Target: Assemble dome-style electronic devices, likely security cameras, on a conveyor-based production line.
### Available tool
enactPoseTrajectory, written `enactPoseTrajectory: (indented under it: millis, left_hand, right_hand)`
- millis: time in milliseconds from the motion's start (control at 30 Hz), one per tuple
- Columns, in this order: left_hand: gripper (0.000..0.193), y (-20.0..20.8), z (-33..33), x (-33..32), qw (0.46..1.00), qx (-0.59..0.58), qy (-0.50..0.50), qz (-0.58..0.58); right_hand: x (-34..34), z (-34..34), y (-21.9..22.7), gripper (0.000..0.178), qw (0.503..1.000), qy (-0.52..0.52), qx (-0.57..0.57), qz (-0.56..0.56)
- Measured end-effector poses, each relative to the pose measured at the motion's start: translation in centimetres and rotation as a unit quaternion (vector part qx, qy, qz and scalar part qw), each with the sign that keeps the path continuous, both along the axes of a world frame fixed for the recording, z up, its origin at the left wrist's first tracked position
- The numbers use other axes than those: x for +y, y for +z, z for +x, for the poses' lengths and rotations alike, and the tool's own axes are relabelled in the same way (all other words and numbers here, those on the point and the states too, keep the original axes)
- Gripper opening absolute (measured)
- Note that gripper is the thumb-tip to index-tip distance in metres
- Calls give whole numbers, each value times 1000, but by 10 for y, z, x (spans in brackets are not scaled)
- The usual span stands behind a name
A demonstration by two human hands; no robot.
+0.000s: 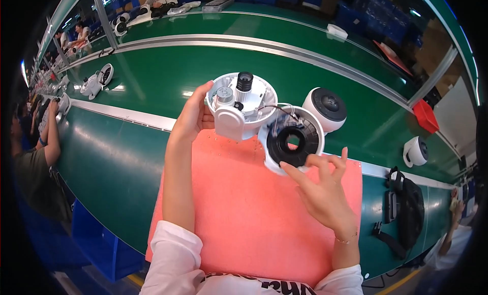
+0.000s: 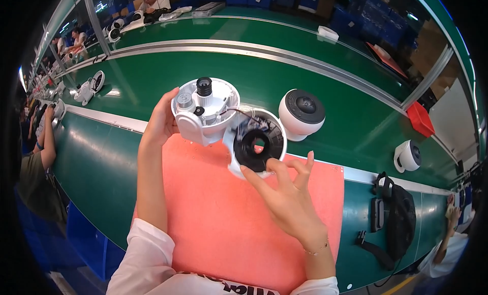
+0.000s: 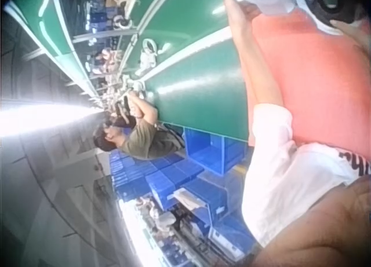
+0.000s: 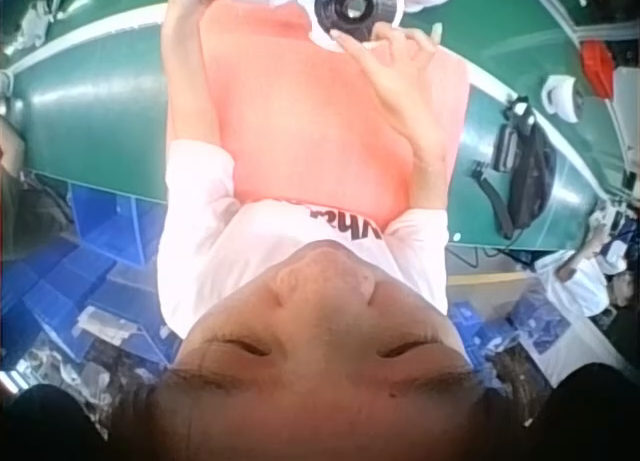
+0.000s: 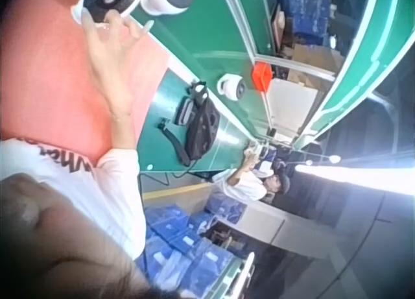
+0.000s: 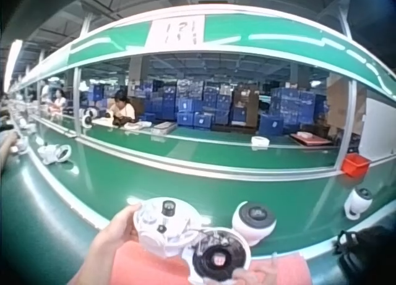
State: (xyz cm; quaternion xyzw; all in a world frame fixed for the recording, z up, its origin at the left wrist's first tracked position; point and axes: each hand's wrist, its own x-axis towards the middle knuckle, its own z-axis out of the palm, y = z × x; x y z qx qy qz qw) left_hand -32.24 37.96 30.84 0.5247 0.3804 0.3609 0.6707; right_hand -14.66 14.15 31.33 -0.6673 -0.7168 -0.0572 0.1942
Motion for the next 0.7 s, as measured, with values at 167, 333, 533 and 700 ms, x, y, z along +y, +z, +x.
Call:
enactPoseTrajectory:
  millis: [167,333,533,700]
  left_hand:
    - [44,-20,-6,8,995,-45,-80,-25]
    - [41,-11,17,-23,849,78,-510,115]
    - [46,-42,61,-66,635,134,-739,182]
    - [48,-11,19,-72,826,199,-473,233]
  right_hand:
    - [-13,-6,21,39,967,111,132,190]
    - [-28,-11,23,54,788,112,605,26]
    - [-2,-21,20,56,728,172,625,-223]
    - [1,-4,37,39,829,297,426,-207]
